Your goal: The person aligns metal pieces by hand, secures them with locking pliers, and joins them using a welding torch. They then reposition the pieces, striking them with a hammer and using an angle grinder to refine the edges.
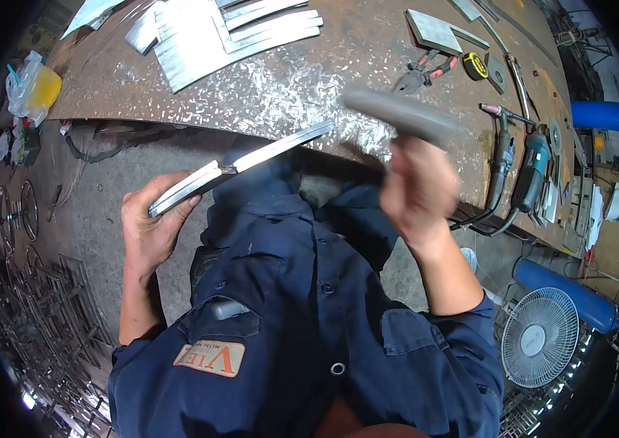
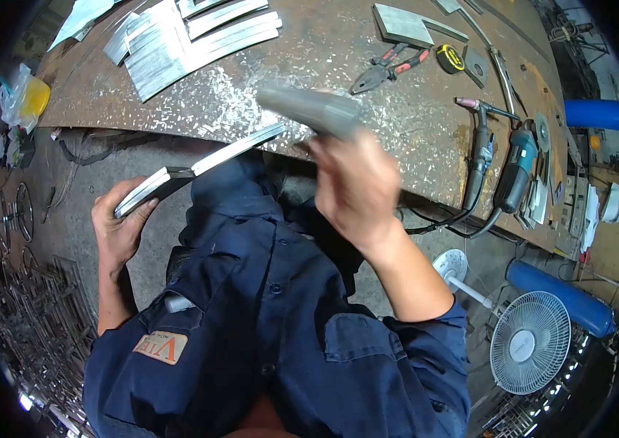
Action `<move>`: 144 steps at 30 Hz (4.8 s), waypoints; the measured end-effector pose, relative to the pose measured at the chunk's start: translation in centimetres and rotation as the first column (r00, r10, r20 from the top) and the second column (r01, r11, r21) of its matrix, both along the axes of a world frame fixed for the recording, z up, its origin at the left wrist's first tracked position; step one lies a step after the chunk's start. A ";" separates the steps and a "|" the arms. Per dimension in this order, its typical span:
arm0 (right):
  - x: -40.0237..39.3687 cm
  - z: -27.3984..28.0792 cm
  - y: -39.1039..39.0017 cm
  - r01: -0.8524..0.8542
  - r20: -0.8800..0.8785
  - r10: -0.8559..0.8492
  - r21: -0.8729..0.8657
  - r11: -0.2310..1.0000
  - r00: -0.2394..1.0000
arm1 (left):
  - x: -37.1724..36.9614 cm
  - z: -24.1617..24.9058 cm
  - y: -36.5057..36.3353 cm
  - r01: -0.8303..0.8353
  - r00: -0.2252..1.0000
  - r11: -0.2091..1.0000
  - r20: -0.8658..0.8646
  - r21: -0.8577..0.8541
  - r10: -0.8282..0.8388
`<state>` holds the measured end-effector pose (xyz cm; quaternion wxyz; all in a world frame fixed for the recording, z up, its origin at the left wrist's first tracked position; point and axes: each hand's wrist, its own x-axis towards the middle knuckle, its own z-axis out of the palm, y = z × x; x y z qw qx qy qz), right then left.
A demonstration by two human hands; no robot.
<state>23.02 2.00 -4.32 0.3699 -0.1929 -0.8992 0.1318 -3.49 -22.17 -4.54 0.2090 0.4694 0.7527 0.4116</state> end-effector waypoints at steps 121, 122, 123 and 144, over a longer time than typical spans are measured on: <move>3.5 -3.7 -1.4 0.022 0.065 0.011 -0.494 0.869 0.998 | 0.5 -10.0 -1.3 -0.315 -0.430 0.826 0.846 -0.468 0.316; 3.5 -3.5 -1.6 0.041 0.090 0.012 -0.561 0.827 0.996 | 0.5 -10.0 -1.3 -0.327 -0.424 0.824 0.851 -0.463 0.310; 3.6 -3.4 -1.7 0.061 0.115 0.014 -0.623 0.780 0.993 | 0.5 -10.0 -1.2 -0.340 -0.418 0.822 0.856 -0.457 0.303; 4.2 -2.9 -1.0 0.019 0.142 0.104 -0.673 0.739 0.984 | 0.2 -10.8 -1.1 -0.339 -0.384 0.806 0.854 -0.484 0.352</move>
